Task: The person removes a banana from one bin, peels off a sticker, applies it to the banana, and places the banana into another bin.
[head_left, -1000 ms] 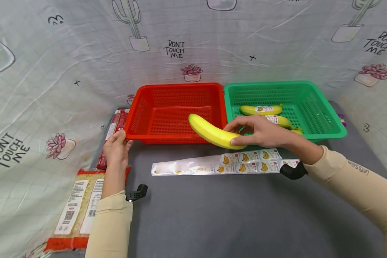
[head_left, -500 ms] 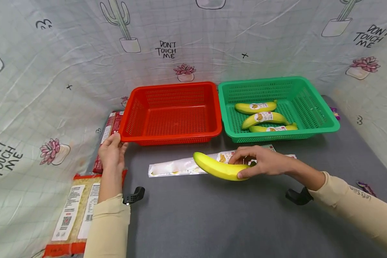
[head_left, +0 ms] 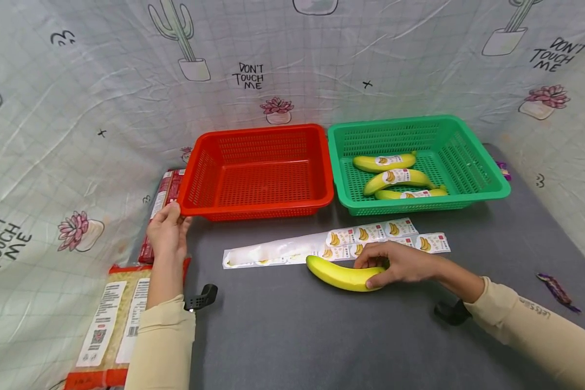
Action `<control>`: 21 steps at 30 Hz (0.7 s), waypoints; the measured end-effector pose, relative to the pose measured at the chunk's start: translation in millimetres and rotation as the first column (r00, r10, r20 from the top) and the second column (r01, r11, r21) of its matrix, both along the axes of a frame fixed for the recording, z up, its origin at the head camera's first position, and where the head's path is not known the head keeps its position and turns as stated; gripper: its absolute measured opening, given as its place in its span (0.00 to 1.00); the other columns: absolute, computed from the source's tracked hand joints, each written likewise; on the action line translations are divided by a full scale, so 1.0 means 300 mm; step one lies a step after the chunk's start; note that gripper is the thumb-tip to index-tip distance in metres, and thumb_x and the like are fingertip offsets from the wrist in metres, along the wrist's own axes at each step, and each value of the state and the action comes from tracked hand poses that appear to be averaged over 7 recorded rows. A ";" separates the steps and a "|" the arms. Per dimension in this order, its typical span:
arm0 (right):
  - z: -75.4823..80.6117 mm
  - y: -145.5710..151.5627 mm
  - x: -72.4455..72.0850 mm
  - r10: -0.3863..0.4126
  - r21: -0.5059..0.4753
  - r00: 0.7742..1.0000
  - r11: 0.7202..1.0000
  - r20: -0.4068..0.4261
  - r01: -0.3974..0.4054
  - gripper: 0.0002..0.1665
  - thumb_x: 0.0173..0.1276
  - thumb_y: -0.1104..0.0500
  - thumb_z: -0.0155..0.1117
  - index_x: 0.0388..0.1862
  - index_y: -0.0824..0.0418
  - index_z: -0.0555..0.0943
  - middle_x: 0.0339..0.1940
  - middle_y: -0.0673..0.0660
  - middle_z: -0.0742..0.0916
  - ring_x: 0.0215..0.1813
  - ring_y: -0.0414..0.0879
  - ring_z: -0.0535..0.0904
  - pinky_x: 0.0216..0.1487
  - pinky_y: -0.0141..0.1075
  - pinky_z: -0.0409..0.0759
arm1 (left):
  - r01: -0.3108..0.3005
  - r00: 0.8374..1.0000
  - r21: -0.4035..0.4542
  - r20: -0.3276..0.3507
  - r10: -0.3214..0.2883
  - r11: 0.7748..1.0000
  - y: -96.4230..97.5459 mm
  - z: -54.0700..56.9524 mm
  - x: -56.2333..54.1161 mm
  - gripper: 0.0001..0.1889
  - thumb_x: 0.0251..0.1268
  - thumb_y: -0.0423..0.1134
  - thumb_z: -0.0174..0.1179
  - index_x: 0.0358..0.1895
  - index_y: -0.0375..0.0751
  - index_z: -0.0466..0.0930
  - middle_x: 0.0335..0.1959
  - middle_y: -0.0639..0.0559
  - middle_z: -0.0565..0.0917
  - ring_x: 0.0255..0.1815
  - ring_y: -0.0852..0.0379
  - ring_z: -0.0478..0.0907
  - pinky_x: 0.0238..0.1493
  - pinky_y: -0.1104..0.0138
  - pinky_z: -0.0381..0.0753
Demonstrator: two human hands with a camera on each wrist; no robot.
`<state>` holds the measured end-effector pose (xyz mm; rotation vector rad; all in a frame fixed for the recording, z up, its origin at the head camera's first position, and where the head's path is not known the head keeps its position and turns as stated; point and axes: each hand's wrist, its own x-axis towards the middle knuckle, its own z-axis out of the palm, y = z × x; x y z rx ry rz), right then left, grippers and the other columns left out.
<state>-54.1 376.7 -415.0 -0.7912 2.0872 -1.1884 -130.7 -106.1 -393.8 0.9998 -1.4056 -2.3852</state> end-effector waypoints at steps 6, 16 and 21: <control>-0.015 0.005 0.008 0.016 0.014 1.000 1.000 -0.025 -0.015 0.17 0.64 0.52 0.76 0.51 0.50 0.85 0.45 0.50 0.85 0.43 0.46 0.78 0.47 0.34 0.78 | 0.015 1.000 -0.027 0.009 -0.015 1.000 0.018 -0.011 -0.005 0.22 0.69 0.41 0.65 0.64 0.42 0.79 0.53 0.53 0.77 0.37 0.58 0.79 0.38 0.73 0.85; -0.029 0.001 0.026 0.007 0.030 1.000 1.000 0.003 -0.007 0.17 0.64 0.51 0.75 0.51 0.49 0.85 0.45 0.50 0.85 0.43 0.46 0.78 0.46 0.36 0.78 | 0.022 1.000 -0.036 -0.019 -0.022 0.999 0.030 -0.036 -0.001 0.18 0.69 0.41 0.64 0.59 0.42 0.80 0.51 0.51 0.78 0.37 0.59 0.79 0.36 0.74 0.85; -0.029 0.005 0.025 0.009 0.031 1.000 0.999 -0.022 -0.008 0.17 0.65 0.50 0.75 0.51 0.49 0.85 0.45 0.49 0.85 0.43 0.44 0.78 0.46 0.37 0.78 | 0.006 1.000 -0.061 -0.015 -0.007 0.998 0.036 -0.037 -0.006 0.18 0.69 0.41 0.64 0.60 0.41 0.81 0.49 0.51 0.78 0.35 0.59 0.80 0.35 0.74 0.85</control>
